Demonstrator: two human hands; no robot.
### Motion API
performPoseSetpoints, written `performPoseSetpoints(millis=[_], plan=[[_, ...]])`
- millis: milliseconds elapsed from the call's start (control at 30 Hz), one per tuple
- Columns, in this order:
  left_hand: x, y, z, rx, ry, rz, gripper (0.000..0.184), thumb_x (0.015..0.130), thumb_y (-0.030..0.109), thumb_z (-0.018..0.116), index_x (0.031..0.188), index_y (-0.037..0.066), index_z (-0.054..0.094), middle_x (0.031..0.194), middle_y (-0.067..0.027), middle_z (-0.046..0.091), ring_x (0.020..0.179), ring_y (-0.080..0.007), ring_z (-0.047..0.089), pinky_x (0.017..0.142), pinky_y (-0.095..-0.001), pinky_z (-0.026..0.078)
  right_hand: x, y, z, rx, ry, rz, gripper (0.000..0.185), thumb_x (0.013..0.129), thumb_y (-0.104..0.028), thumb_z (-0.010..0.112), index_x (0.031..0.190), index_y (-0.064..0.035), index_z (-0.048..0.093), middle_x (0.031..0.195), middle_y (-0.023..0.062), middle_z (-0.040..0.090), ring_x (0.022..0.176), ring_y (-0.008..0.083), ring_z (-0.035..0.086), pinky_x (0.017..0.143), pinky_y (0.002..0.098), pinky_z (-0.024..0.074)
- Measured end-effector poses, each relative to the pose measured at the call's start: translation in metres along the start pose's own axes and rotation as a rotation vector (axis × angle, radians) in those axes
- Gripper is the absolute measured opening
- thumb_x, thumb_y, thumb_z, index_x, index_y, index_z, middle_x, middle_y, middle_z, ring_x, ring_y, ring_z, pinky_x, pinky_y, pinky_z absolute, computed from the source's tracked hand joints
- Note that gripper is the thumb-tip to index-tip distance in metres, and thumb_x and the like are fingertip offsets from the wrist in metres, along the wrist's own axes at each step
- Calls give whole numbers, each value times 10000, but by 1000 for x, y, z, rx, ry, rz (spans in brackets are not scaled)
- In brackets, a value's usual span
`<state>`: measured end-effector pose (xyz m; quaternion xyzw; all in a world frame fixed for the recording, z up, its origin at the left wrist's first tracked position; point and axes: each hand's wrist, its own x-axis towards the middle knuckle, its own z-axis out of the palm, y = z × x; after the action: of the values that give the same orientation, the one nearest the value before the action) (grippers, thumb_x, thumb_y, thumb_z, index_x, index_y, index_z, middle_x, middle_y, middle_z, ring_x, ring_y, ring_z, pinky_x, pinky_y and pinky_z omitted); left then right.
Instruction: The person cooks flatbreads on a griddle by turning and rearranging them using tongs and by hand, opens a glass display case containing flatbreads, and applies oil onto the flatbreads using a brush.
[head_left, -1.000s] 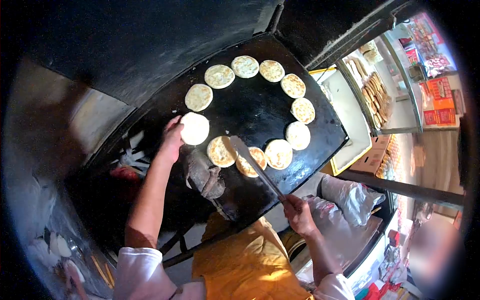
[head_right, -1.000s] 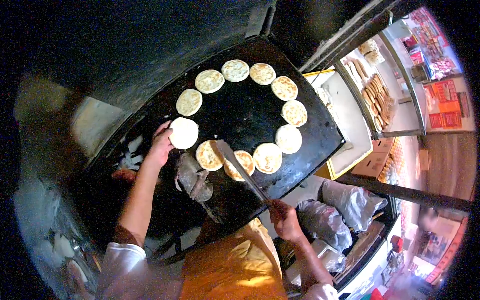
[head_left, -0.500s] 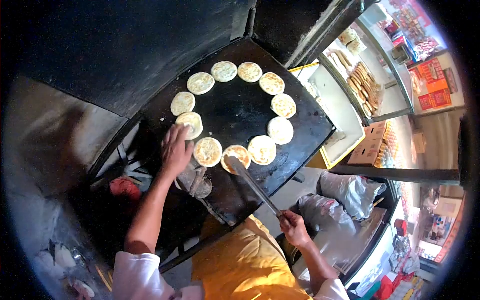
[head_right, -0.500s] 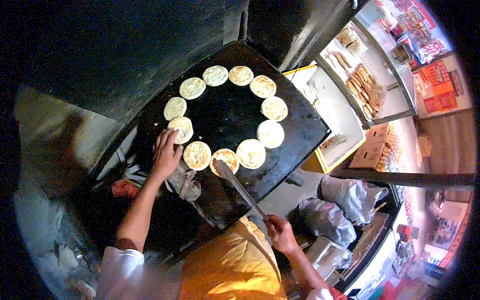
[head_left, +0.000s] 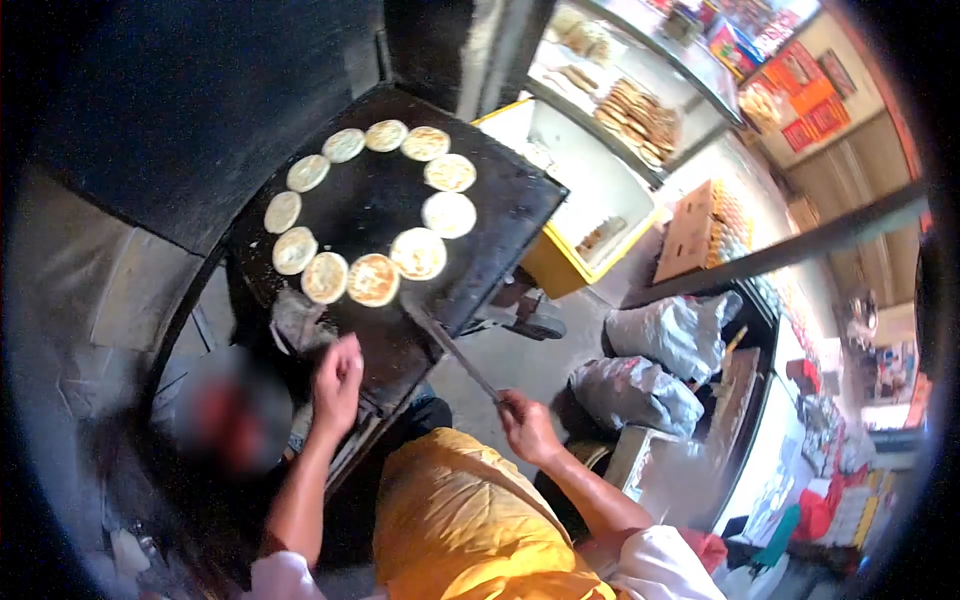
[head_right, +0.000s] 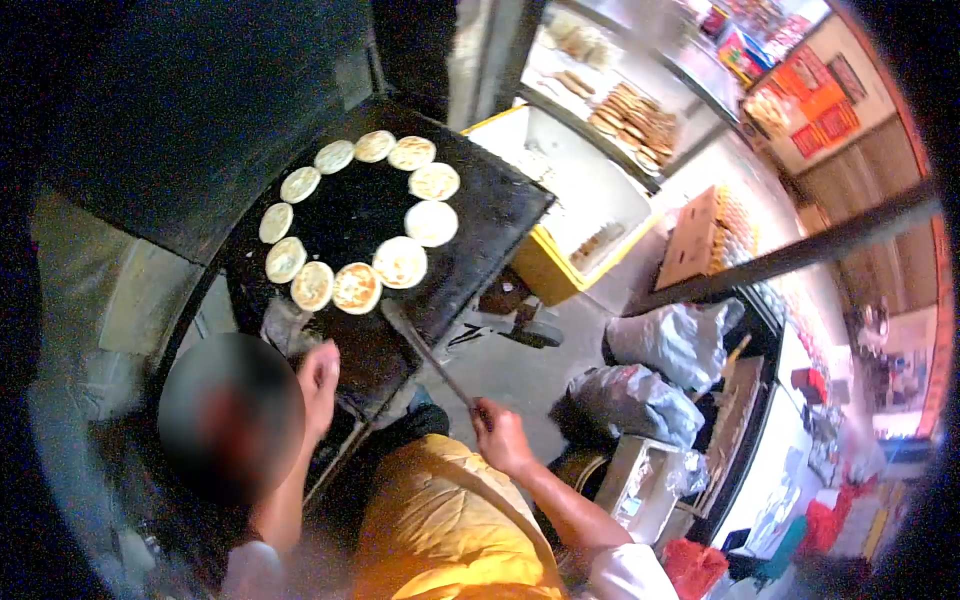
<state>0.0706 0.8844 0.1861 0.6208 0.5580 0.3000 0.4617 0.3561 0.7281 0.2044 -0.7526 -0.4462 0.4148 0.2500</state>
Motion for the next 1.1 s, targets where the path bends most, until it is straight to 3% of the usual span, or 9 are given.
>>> performPoseSetpoints(millis=[167, 200, 367, 533, 633, 800, 1000, 1067, 1100], plan=[[-164, 11, 77, -584, -252, -366, 472, 995, 413, 536, 1293, 47, 539, 1144, -75, 646, 1046, -138, 600, 907, -324, 479, -74, 21, 22, 420, -244, -1, 234, 977, -123, 548, 1162, 2, 620, 915, 81, 664, 801, 186, 593, 747, 357, 503], [-190, 21, 89, -700, -242, -378, 500, 991, 426, 537, 1312, 43, 520, 1151, -76, 645, 1048, -140, 602, 916, -330, 480, -95, 8, 26, 524, -256, -105, 185, 991, -129, 532, 1118, -24, 617, 787, -36, 550, 720, 65, 474, 645, 241, 428], [-255, 48, 91, -914, 108, -354, 121, 1005, 136, 473, 1077, 49, 517, 975, -152, 646, 952, -271, 640, 942, -429, 494, -155, -8, 48, 426, -700, 31, 274, 985, -176, 553, 1189, -2, 611, 1029, 149, 684, 969, 229, 644, 881, 341, 495], [-309, 3, 35, -806, 427, -285, 185, 1008, 185, 522, 1147, 73, 573, 709, -30, 530, 642, -151, 552, 626, -316, 491, -173, 40, 55, -53, -536, -401, 398, 932, -316, 646, 1200, -24, 617, 1088, 225, 675, 965, 324, 682, 806, 390, 534], [-361, -47, -13, -713, 623, -443, 168, 990, 233, 566, 1102, 118, 614, 671, 21, 511, 547, -83, 460, 501, -259, 398, -160, 139, 66, -246, -504, -258, 321, 905, -233, 662, 1161, -41, 643, 1059, 217, 682, 883, 338, 688, 761, 404, 545], [-481, -118, -91, -371, 956, -687, 200, 938, 182, 601, 1116, 96, 630, 707, 22, 536, 622, -80, 485, 571, -263, 417, -172, 285, 52, -592, -541, -600, 232, 856, -289, 643, 932, -80, 710, 810, 137, 704, 735, 230, 688, 685, 358, 536], [-601, -203, -190, 258, 999, -678, 275, 857, 146, 678, 1098, 26, 623, 784, -51, 631, 705, -135, 564, 667, -317, 480, -195, 320, 86, -425, -588, -192, 269, 861, -307, 622, 784, -58, 689, 711, 138, 684, 633, 245, 678, 603, 370, 542], [-628, -240, -242, 338, 1022, -469, 304, 861, 166, 681, 1126, 38, 610, 799, -77, 650, 704, -167, 588, 674, -337, 491, -196, 328, 125, -236, -457, -172, 278, 875, -288, 611, 729, -53, 638, 658, 108, 647, 540, 208, 633, 485, 362, 494], [-641, -243, -268, 378, 979, -638, 332, 861, 192, 685, 1150, 51, 604, 849, -124, 668, 729, -219, 624, 697, -352, 505, -202, 303, 145, 22, -390, 386, 254, 884, -267, 607, 731, -65, 598, 618, 73, 594, 487, 176, 581, 416, 341, 429]])
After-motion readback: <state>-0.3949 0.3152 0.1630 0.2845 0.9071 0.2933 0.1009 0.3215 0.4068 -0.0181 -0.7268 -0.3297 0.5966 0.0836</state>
